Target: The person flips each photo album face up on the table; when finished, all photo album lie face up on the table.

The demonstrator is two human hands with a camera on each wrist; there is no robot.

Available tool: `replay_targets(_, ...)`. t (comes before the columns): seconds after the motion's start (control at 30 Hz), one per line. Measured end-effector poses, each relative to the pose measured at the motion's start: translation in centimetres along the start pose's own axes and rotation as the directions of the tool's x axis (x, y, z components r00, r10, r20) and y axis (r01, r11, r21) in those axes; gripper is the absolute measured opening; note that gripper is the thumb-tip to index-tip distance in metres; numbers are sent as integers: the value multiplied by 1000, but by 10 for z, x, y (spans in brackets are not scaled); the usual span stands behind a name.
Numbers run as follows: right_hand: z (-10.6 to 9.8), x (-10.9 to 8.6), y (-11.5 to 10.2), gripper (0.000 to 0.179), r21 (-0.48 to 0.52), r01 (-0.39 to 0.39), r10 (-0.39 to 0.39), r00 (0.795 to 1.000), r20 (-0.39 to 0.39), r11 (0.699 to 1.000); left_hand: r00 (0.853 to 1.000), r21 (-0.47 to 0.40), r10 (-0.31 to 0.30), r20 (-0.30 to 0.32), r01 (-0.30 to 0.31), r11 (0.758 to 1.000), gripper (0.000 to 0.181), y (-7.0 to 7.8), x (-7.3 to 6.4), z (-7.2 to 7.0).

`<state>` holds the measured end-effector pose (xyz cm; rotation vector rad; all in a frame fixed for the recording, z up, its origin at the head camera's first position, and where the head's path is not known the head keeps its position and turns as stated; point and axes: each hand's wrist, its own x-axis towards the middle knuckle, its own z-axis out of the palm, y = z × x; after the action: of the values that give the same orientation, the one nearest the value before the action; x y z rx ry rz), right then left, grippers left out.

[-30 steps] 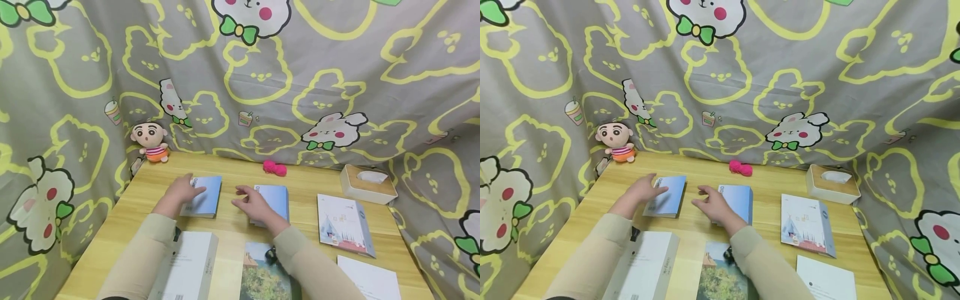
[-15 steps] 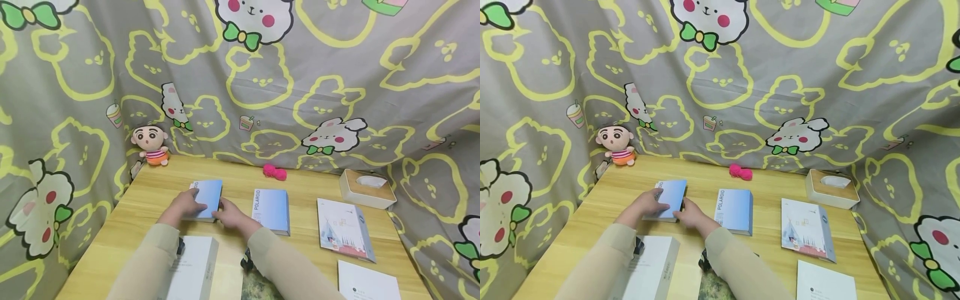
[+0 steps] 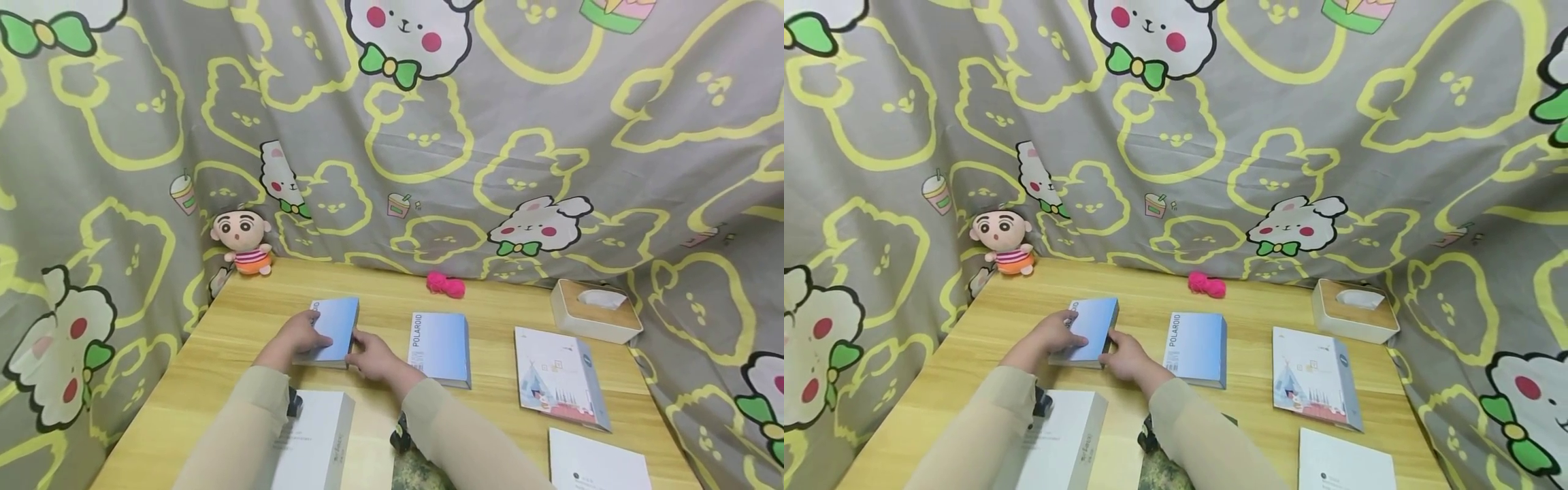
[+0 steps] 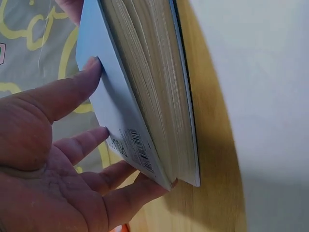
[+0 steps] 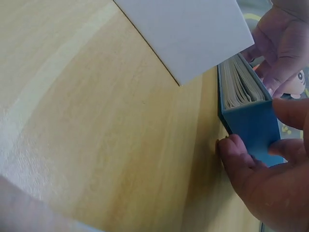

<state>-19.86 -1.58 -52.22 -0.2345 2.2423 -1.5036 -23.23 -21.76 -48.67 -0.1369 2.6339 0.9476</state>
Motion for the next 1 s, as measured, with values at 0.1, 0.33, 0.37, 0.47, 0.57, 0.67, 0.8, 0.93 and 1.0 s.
replay_targets(0.1, -3, -2, -1, 70, 31, -5, 5, 1000, -11, 999, 1000, -26, -8, 19, 9, 1000, 80, 2, 1, -2)
replay_targets(0.33, -23, -10, -12, 69, 52, 77, -75, 996, -54, 996, 995, -152, 55, 80, -42, 988, 76, 8, 3, 1)
replay_targets(0.37, -27, -12, -16, 67, 43, 103, -100, 992, -71, 994, 993, -213, 60, 106, -37, 976, 76, 8, 4, 3)
replay_targets(0.47, -39, -18, -29, 62, 7, 161, -159, 980, -115, 987, 978, -414, 83, 194, 5, 910, 77, 9, 5, 6)
replay_targets(0.57, -45, -23, -41, 64, -12, 166, -165, 975, -146, 986, 966, -505, 91, 243, 46, 862, 76, 12, 5, 8)
replay_targets(0.67, -44, -24, -44, 71, -35, 154, -157, 974, -165, 988, 971, -483, 88, 224, 33, 875, 70, 16, 3, 9)
replay_targets(0.8, -39, -22, -39, 74, -34, 151, -154, 973, -173, 988, 975, -484, 102, 197, 6, 875, 67, 18, 0, 10)
replay_targets(0.93, -37, -20, -38, 72, -24, 137, -139, 974, -177, 990, 975, -534, 116, 190, 3, 846, 75, 19, -4, 10)
replay_targets(1.0, -38, -20, -37, 69, -22, 136, -138, 973, -183, 990, 975, -555, 120, 187, 4, 832, 78, 19, -5, 11)
